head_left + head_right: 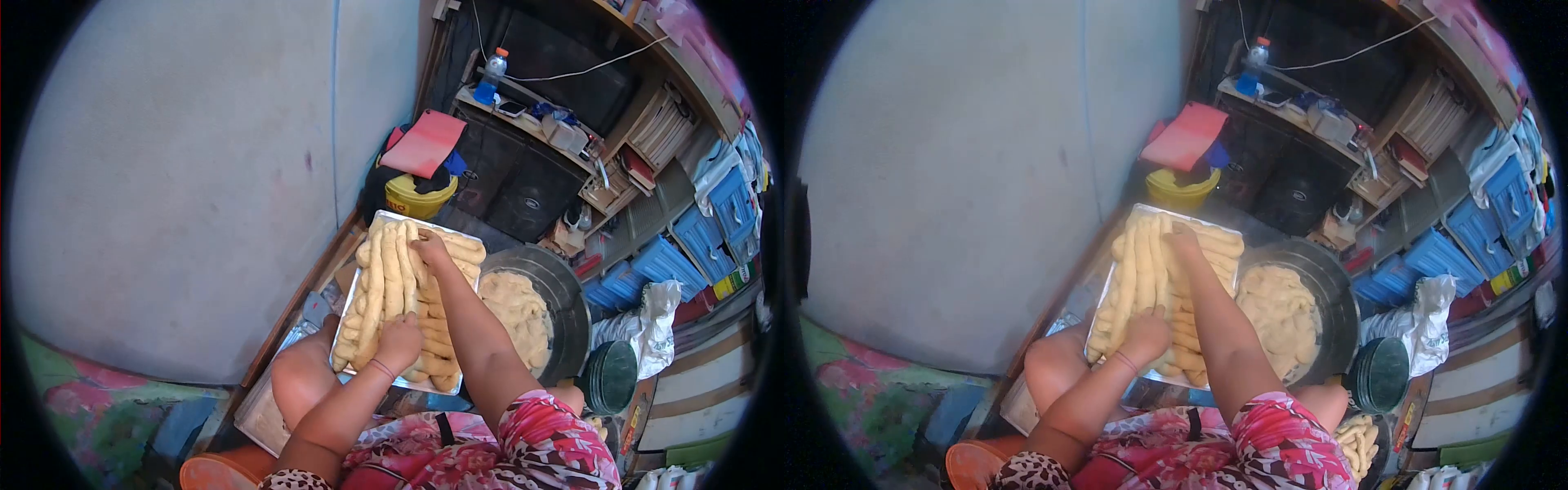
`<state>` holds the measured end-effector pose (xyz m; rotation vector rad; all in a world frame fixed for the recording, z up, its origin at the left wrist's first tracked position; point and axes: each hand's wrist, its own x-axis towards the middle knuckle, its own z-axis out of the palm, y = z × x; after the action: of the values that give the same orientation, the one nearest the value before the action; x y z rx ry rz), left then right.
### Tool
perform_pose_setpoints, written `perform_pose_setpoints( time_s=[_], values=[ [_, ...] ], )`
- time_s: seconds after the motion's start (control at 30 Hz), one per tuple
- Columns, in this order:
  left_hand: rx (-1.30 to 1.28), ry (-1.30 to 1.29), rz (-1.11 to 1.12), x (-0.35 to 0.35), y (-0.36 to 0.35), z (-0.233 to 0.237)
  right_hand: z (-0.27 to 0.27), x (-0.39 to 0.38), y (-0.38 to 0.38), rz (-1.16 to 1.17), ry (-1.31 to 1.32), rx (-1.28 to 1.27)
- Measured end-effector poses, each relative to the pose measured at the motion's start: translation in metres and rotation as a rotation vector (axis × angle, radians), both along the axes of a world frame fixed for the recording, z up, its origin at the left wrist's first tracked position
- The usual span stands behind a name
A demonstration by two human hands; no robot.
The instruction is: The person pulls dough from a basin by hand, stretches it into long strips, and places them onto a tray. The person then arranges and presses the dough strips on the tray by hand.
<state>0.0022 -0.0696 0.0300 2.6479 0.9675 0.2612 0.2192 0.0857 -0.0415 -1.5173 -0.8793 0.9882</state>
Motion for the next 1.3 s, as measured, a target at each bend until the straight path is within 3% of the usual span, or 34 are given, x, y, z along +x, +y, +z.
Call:
perform_pose_setpoints(
  time_s=[0.03, 0.07, 0.13, 0.17, 0.2, 0.27, 0.4, 0.47, 0.57, 0.67, 0.73, 0.83, 0.9, 0.97, 1.03, 1.1, 1.17, 1.2, 1.23, 1.3],
  values=[
    [-0.037, 0.021, 0.039, 0.0, 0.0, 0.0, -0.003, -0.004, 0.001, -0.025, -0.285, -0.006],
    [-0.04, 0.026, 0.037, -0.001, -0.002, 0.0, -0.006, -0.003, -0.005, -0.027, -0.281, -0.009],
    [-0.01, 0.007, -0.019, -0.006, 0.0, 0.0, 0.047, -0.03, -0.034, -0.146, -0.948, -0.149],
    [-0.004, 0.009, -0.015, -0.008, 0.001, 0.001, 0.056, -0.029, -0.044, -0.124, -1.031, -0.154],
    [-0.002, 0.021, -0.017, -0.008, -0.001, 0.001, 0.061, -0.03, -0.055, -0.123, -1.033, -0.149],
    [-0.008, 0.031, -0.026, -0.007, -0.003, 0.006, 0.065, -0.03, -0.079, -0.001, -0.676, -0.303],
    [-0.01, 0.076, 0.01, -0.004, -0.006, 0.009, 0.055, -0.044, -0.104, -0.004, -0.76, -0.214],
    [0.003, 0.081, 0.012, -0.001, -0.004, 0.001, 0.04, -0.045, -0.092, -0.112, -0.506, -0.166],
    [0.012, 0.035, 0.056, -0.003, -0.001, -0.01, 0.024, -0.051, -0.082, -0.075, -0.618, -0.141],
    [0.183, 0.052, -0.114, -0.011, 0.002, -0.013, 0.028, -0.056, -0.097, -0.084, -0.666, -0.08],
    [0.121, 0.128, -0.129, -0.009, -0.005, -0.001, 0.044, -0.059, -0.117, -0.097, -0.658, 0.022],
    [0.042, 0.25, -0.133, -0.013, -0.009, 0.005, 0.058, -0.058, -0.159, -0.121, -0.471, 0.105],
    [0.008, 0.291, -0.144, -0.02, -0.008, 0.004, 0.063, -0.047, -0.201, 0.026, -0.374, 0.243],
    [0.069, 0.339, -0.158, -0.021, -0.013, 0.009, 0.062, -0.026, -0.248, -0.021, -0.452, 0.231],
    [0.175, 0.342, -0.167, -0.016, -0.022, 0.006, 0.031, 0.007, -0.284, -0.251, -0.435, 0.268],
    [0.119, 0.244, -0.234, 0.009, -0.041, 0.014, -0.024, 0.052, -0.316, -0.541, -0.309, 0.115],
    [0.093, 0.099, -0.358, 0.041, -0.07, 0.012, -0.042, 0.072, -0.346, -0.825, -0.069, -0.123],
    [0.116, 0.025, -0.495, 0.059, -0.082, -0.005, -0.09, 0.086, -0.356, -0.863, -0.135, -0.22],
    [-0.046, 0.053, -0.532, 0.081, -0.102, -0.004, -0.136, 0.093, -0.365, -0.891, -0.204, -0.315],
    [-0.149, -0.005, -0.685, 0.107, -0.13, -0.059, -0.138, 0.07, -0.392, -0.59, -0.471, -0.611]
  ],
)
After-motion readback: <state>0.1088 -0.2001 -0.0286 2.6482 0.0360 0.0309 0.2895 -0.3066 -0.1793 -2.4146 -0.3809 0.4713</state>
